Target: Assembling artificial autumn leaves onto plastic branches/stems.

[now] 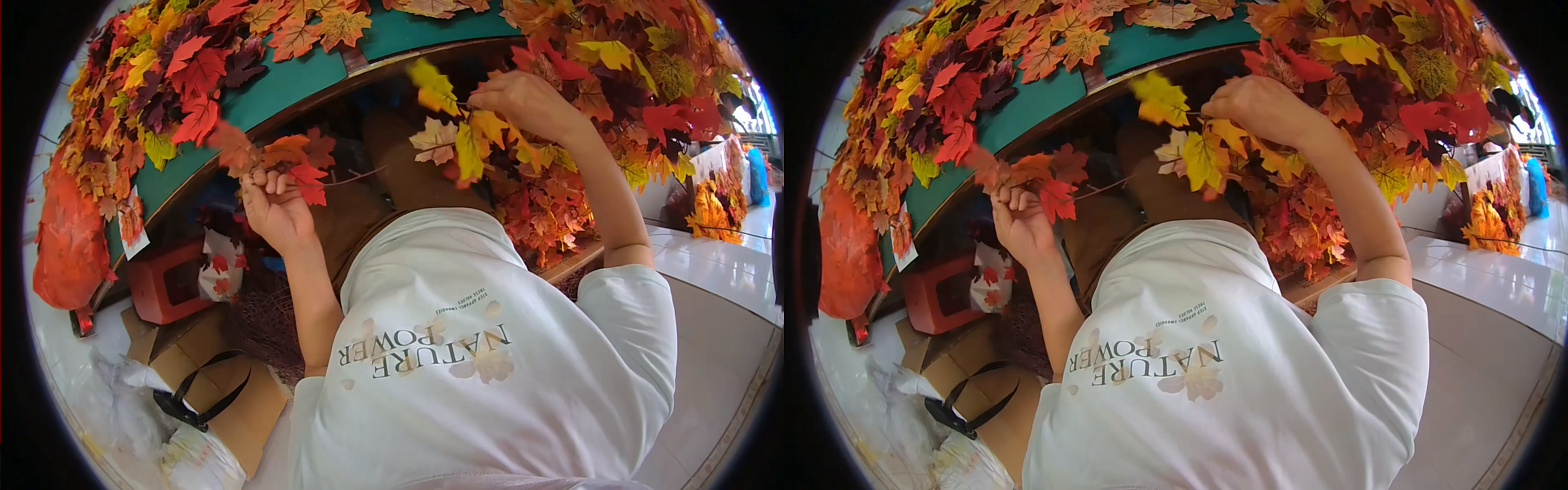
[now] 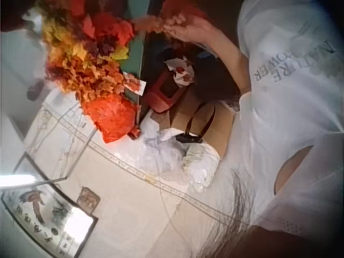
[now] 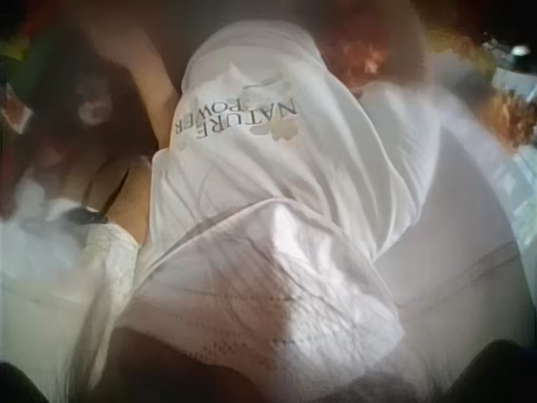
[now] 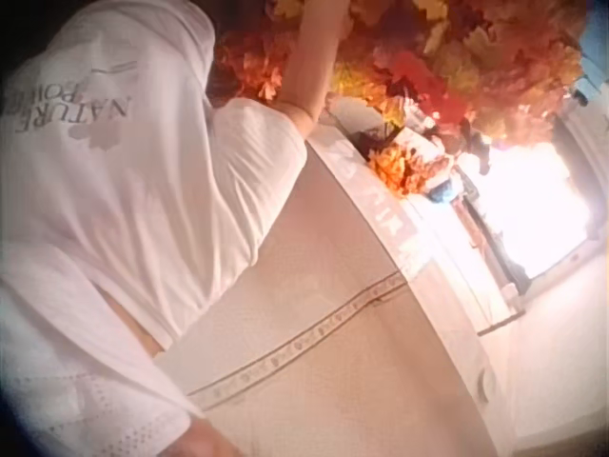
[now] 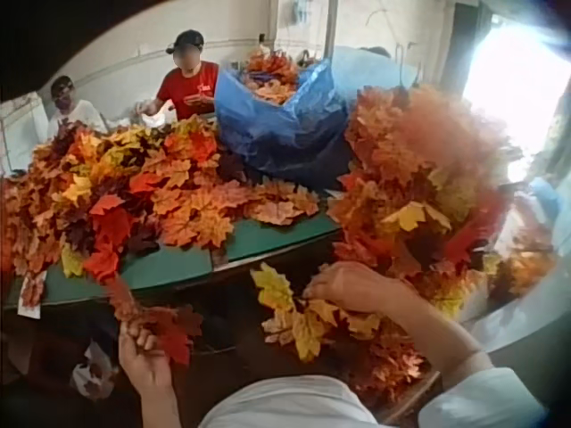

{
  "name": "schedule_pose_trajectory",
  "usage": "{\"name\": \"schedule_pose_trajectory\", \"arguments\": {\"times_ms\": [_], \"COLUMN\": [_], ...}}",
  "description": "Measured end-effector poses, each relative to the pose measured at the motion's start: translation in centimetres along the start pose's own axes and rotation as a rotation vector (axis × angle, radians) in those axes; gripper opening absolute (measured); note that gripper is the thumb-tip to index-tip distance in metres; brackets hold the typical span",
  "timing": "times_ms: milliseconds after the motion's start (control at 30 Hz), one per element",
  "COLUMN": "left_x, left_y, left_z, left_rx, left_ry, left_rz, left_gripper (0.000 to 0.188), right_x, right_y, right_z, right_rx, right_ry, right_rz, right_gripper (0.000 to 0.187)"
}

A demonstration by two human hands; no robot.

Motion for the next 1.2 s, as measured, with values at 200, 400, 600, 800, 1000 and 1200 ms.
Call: {"name": "schedule_pose_trajectory", "arguments": {"times_ms": [200, 400, 600, 800, 1000, 1200], "left_x": [11.1, 16.8, 9.9, 5.8, 6.9, 5.5], "left_y": [-8.2, -8.7, -5.9, -3.6, -2.8, -1.9], "left_z": [12.3, 23.7, 21.0, 12.9, 8.1, 3.6], "left_rx": [-0.183, -0.550, -0.262, 0.053, 0.159, 0.269], "left_ry": [0.159, 0.052, 0.259, 0.343, 0.174, 0.219], "left_rz": [0.047, 0.287, -0.042, -0.152, -0.124, -0.201], "left_gripper": [0.017, 0.011, 0.011, 0.029, 0.043, 0.025], "right_x": [4.3, 5.9, -5.1, -12.1, 1.1, 3.8], "right_y": [6.0, 12.1, 15.0, 15.7, -2.1, -19.0], "right_z": [9.6, 17.3, 29.5, 27.6, -5.3, -18.8], "right_rx": [-0.213, -0.499, -0.500, -0.619, -0.232, 0.408], "right_ry": [-0.226, 0.570, 0.867, 0.841, 0.158, -0.142], "right_rz": [0.279, 0.196, 0.144, -0.134, -0.339, 0.092], "right_gripper": [0.037, 0.028, 0.006, 0.009, 0.018, 0.025]}}
Point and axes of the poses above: each hand's wrist, its own y-axis away from the middle knuckle, its own x-axis out of the back of the hand, z = x × y, the point moved 6 cm from there along -y, towards the middle knuckle, and after that the axes turned 12 degrees about -x, right-handed, at the moved point
